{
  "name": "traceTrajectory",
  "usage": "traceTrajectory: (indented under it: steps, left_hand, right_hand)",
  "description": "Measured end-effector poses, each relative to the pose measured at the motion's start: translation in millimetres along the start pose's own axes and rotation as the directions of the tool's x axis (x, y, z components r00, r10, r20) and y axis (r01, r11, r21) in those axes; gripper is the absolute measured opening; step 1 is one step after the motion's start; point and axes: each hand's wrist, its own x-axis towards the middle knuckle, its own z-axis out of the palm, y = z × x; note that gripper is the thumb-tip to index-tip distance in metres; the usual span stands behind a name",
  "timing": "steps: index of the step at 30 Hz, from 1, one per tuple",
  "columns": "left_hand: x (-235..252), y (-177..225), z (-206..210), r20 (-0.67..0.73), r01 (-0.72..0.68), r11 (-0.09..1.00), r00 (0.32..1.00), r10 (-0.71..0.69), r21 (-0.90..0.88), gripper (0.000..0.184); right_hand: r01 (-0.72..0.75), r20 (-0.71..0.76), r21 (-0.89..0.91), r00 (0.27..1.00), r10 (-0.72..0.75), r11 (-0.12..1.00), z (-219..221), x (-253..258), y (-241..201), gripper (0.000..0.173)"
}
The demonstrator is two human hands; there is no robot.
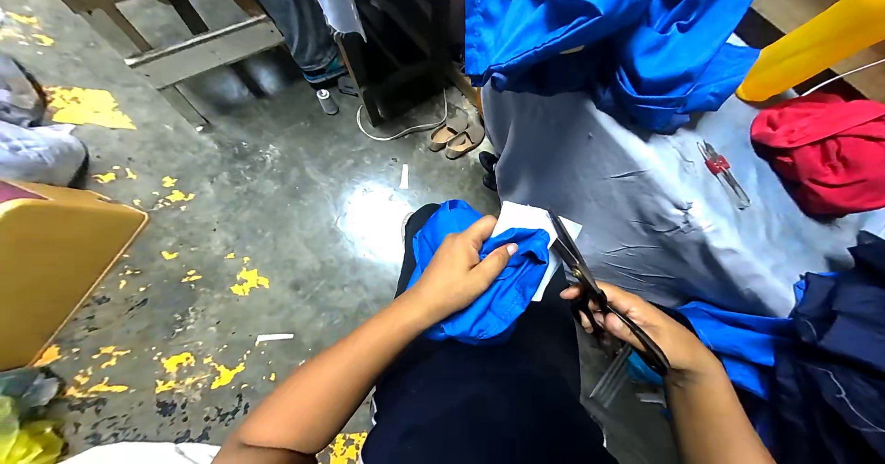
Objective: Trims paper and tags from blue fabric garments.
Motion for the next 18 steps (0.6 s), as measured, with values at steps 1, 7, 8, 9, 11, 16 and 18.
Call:
traceTrajectory:
  steps: [1, 7, 8, 9, 11, 16, 18]
  left_hand:
    - [-1.0, 0.8, 1.3, -0.014, 0.006, 1.0, 1.0, -0.006, 0.016, 0.019]
    - [-1.9, 6.1, 3.8, 0.008, 0.009, 1.0, 1.0, -0.009, -0.001, 0.018]
    - [-1.3, 5.8, 3.5, 0.019, 0.007, 1.0, 1.0, -0.006, -0.01, 0.018]
    - [-0.7, 5.3, 2.9, 0.031, 0.003, 1.0, 1.0, -0.002, -0.022, 0.017]
    - [0.5, 4.1, 1.2, 0.054, -0.009, 0.999, 0.998, 0.011, -0.052, 0.017]
    - [4.0, -1.1, -6.5, 0.123, 0.004, 0.997, 0.992, 0.007, -0.083, 0.017]
    - [5.2, -3.4, -10.4, 0.155, 0.012, 0.995, 0.988, 0.004, -0.103, 0.016]
  right_hand:
    - [-0.003, -0.003, -0.009, 1.0, 0.003, 1.0, 0.8, 0.6, 0.2, 0.068]
    - [0.0, -0.028, -0.054, 1.0, -0.001, 0.999, 1.7, 0.2, 1.7, 0.07]
    - [0.005, -0.033, -0.056, 0.999, -0.007, 0.998, 1.8, 0.3, 2.3, 0.07]
    - [0.012, -0.04, -0.061, 0.999, -0.015, 0.998, 2.1, 0.7, 2.9, 0.069]
    - [0.032, -0.06, -0.068, 0.998, -0.036, 0.997, 2.8, 1.1, 4.6, 0.068]
    - [0.031, -0.099, -0.087, 0.994, -0.04, 0.996, 3.0, -0.1, 4.2, 0.056]
    - [0.025, -0.09, -0.105, 0.995, -0.034, 0.994, 0.5, -1.2, 3.2, 0.055]
